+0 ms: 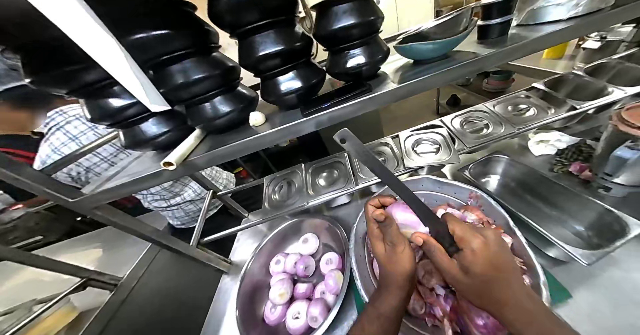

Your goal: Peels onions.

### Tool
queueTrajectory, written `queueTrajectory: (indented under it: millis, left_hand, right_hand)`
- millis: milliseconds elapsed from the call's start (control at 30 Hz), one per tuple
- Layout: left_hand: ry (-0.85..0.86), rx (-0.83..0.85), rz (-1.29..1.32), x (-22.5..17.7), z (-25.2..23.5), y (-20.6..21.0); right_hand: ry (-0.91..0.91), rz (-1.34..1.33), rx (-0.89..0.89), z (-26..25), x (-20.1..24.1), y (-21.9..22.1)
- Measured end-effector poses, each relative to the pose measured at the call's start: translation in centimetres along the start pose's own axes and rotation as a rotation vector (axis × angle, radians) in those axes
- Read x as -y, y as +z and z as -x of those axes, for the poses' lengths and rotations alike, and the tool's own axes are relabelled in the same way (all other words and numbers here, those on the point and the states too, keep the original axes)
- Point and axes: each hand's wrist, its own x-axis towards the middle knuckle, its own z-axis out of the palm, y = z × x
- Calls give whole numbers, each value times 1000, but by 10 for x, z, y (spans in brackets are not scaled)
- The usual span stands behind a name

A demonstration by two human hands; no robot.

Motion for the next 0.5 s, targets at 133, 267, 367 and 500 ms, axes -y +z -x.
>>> queueTrajectory:
  millis: [133, 267, 367, 500]
  left_hand:
    - [-74, -27, 40, 0, 4, 0]
    - [-454, -168, 239, -9, 0, 5]
    - [-772, -207, 507, -17, -13, -1]
    - [-857, -241, 755, -10, -11, -8]
  right_hand:
    - [-168, 201, -126, 2, 3, 4]
    - [-259, 266, -116, 5, -2, 6]
    - [-12, 119, 76, 5, -7, 2]
    - [260, -34, 307, -5, -11, -8]
